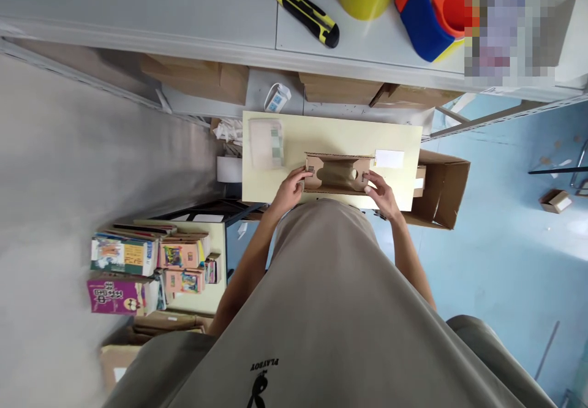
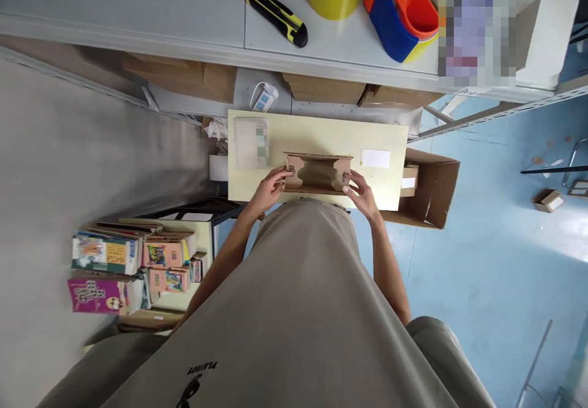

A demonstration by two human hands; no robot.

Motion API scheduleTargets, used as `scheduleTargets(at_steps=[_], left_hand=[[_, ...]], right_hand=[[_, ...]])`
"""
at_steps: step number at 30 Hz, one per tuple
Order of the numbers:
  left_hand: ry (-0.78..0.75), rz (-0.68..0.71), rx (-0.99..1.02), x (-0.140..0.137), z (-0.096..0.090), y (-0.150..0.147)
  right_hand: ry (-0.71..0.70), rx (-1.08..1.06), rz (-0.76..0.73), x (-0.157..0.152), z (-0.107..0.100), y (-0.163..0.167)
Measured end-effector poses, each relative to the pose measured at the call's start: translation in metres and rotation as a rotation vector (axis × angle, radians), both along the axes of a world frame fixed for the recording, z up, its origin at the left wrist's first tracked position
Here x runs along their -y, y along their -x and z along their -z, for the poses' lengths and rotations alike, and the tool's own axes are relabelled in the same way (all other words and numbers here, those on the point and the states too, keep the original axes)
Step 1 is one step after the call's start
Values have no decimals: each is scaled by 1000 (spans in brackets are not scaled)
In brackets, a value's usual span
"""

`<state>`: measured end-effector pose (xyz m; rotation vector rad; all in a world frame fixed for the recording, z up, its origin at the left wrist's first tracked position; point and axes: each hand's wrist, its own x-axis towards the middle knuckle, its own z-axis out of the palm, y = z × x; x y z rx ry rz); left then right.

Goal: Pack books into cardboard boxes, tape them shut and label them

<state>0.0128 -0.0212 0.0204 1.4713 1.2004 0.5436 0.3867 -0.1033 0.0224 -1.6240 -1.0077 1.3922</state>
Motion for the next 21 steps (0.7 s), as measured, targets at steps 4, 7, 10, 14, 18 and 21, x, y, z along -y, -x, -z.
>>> scheduleTargets(at_steps=[4, 7, 10, 14, 18, 21], left_hand=[[68, 104, -6, 0, -7, 9], [55, 80, -60, -4, -10, 5], [-2, -38, -155, -9, -9, -7], [-137, -77, -168, -14, -7, -21], [-191, -49, -169, -15, -7, -24], [-192, -25, -179, -15, -5, -22]], right_hand=[[24, -9, -92, 5, -10, -5], [0, 53, -15, -2, -5, -4], [-15, 135, 67, -13, 4, -3], [-71, 233, 58, -23, 5, -2], [-166, 315, -28, -25, -7, -2], [-180, 352, -43, -24, -12, -2]])
